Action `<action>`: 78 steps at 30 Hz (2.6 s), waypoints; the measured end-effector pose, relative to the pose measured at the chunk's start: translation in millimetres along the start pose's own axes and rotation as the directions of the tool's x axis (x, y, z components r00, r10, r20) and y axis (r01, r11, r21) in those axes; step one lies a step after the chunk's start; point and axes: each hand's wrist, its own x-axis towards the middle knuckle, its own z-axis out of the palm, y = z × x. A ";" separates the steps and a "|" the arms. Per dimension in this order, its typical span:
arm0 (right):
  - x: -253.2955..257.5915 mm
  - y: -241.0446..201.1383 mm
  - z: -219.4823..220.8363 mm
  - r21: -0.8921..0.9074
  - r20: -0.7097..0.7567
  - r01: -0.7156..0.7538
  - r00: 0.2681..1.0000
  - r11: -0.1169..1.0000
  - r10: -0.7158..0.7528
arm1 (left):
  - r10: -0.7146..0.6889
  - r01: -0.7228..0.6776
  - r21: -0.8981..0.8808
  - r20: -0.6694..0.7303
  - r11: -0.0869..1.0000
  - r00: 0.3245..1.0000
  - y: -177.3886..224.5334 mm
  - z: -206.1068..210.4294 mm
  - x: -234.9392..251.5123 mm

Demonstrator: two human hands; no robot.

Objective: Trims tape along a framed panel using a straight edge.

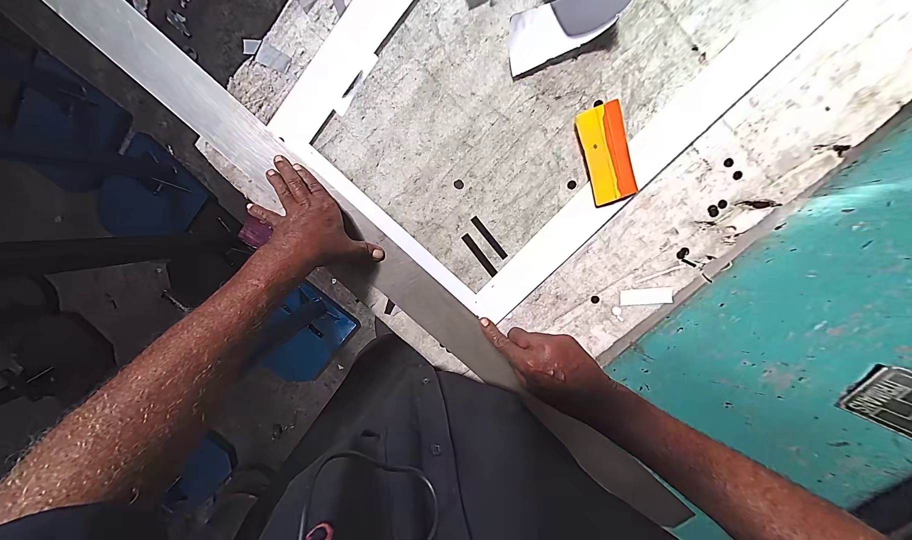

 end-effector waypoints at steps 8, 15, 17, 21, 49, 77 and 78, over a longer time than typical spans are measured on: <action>-6.7 3.0 4.0 -0.002 -0.010 -0.001 1.000 1.000 0.001 | 0.001 -0.001 -0.001 -0.007 1.000 1.000 -1.0 1.1 0.9; -12.6 2.8 10.1 -0.044 -0.076 0.018 0.997 0.999 -0.022 | 0.001 -0.001 0.009 -0.008 1.000 1.000 -1.4 1.8 1.7; -17.3 2.3 9.8 -0.043 -0.085 0.018 0.996 0.999 -0.022 | -0.002 0.002 0.006 -0.006 1.000 1.000 -1.1 1.7 1.3; -24.2 3.3 7.5 -0.032 -0.075 0.017 0.997 0.999 -0.019 | 0.010 -0.010 0.009 -0.014 1.000 1.000 -2.1 2.8 1.5; -37.9 -55.6 56.5 0.189 -0.293 -0.616 0.708 0.765 0.642 | 0.020 -0.018 -0.047 0.029 0.999 0.999 -4.0 -10.1 -16.5; -2.4 -162.6 8.3 -0.015 -0.200 -0.846 0.525 0.534 0.827 | 0.932 -0.982 0.125 -0.350 0.143 0.091 -125.9 -9.6 67.8; -3.1 -172.4 2.2 -0.004 -0.210 -0.837 0.535 0.547 0.818 | 0.931 -0.983 0.149 -0.363 0.107 0.047 -129.4 -14.0 71.6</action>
